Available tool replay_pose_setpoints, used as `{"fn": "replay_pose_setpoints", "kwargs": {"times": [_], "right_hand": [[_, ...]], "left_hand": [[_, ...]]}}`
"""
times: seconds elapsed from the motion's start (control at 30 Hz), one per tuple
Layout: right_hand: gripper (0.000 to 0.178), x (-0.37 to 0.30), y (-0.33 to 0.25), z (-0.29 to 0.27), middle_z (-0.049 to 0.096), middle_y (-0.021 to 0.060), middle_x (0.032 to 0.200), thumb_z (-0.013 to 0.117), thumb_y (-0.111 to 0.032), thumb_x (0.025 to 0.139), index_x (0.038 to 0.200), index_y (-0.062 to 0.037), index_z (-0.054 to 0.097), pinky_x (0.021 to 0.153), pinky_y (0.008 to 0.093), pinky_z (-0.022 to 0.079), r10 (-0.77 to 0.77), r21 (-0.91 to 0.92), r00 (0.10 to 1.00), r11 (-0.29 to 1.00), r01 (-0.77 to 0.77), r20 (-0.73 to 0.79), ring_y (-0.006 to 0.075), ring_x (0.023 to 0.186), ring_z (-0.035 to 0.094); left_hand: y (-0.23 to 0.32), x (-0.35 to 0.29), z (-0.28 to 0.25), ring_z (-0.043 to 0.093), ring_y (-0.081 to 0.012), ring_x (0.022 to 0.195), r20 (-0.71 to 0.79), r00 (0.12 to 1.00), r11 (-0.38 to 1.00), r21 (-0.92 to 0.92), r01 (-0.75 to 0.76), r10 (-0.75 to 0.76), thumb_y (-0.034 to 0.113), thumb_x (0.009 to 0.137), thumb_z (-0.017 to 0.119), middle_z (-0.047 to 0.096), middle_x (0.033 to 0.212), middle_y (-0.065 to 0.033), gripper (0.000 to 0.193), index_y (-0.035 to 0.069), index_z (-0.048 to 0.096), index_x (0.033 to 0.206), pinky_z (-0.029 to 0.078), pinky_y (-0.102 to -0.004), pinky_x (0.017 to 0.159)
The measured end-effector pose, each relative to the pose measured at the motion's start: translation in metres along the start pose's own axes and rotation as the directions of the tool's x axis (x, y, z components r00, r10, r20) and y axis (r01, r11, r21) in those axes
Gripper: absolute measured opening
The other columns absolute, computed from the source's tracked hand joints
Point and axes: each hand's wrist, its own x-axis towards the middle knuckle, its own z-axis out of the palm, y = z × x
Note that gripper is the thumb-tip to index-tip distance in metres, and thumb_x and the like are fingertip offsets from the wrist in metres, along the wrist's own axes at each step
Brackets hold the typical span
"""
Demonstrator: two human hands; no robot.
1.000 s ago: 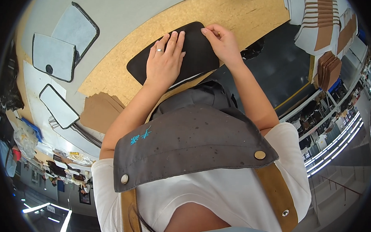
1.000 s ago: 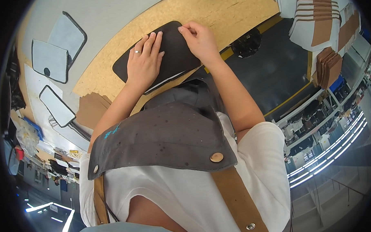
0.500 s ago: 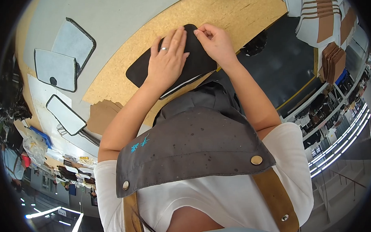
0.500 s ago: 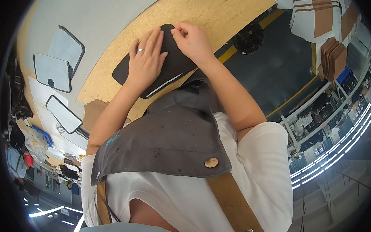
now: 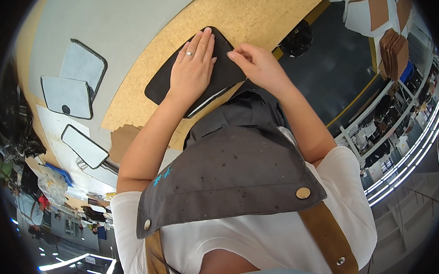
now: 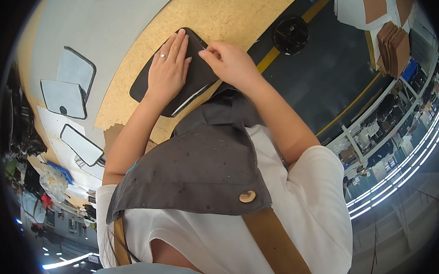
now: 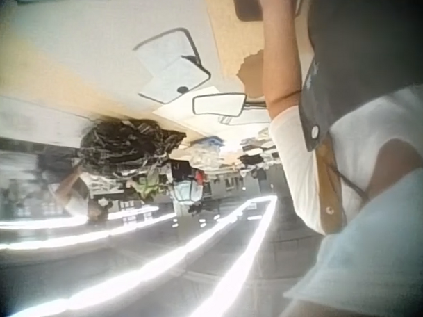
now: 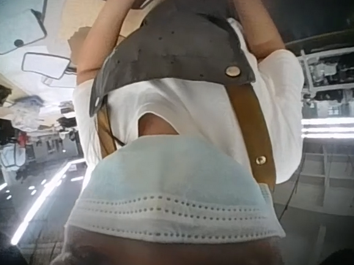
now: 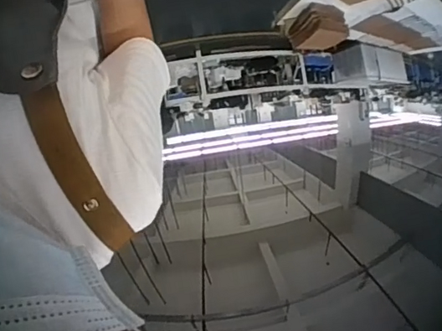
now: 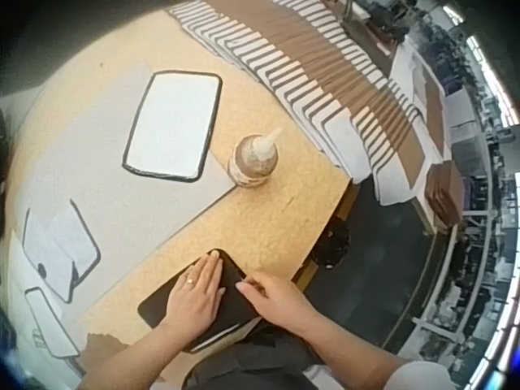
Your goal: Assembling and gluing together pieces of leather at a workshop table.
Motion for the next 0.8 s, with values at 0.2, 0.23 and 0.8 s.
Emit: {"fn": "replay_pose_setpoints", "kwargs": {"times": [0.2, 0.23, 0.8], "right_hand": [[0.027, 0.015, 0.033, 0.024, 0.055, 0.0107, 0.059, 0.056, -0.026, 0.086, 0.074, -0.0026, 0.057, 0.051, 0.0342, 0.04, -0.064, 0.123, 0.972, 0.988, 0.094, -0.226, 0.0245, 0.053, 0.054], [0.027, 0.015, 0.035, 0.027, 0.055, 0.0106, 0.058, 0.056, -0.026, 0.086, 0.074, -0.0031, 0.057, 0.051, 0.0347, 0.04, -0.057, 0.116, 0.968, 0.989, 0.087, -0.246, 0.0254, 0.053, 0.054], [0.023, 0.022, 0.032, 0.027, 0.059, 0.0119, 0.062, 0.056, -0.027, 0.084, 0.075, -0.0054, 0.06, 0.053, 0.0389, 0.045, -0.141, -0.122, 0.944, 0.987, 0.109, -0.297, 0.0311, 0.058, 0.059]], "left_hand": [[0.002, 0.004, -0.001, 0.041, -0.0218, 0.123, 0.011, 1.0, 0.998, 0.06, -0.013, 0.012, 0.023, 0.09, 0.05, 0.041, 0.137, -0.0056, 0.047, 0.01, 0.041, 0.134, 0.036, -0.0338, 0.099], [0.004, 0.003, -0.001, 0.043, -0.0211, 0.121, -0.001, 1.0, 0.995, 0.102, -0.018, 0.018, 0.024, 0.089, 0.051, 0.043, 0.136, -0.0064, 0.047, 0.01, 0.043, 0.133, 0.037, -0.0336, 0.098], [0.015, 0.002, 0.008, 0.032, -0.0181, 0.132, 0.001, 0.997, 0.992, -0.103, 0.077, -0.078, 0.021, 0.089, 0.05, 0.038, 0.141, -0.0012, 0.045, 0.011, 0.043, 0.133, 0.021, -0.0396, 0.109]]}}
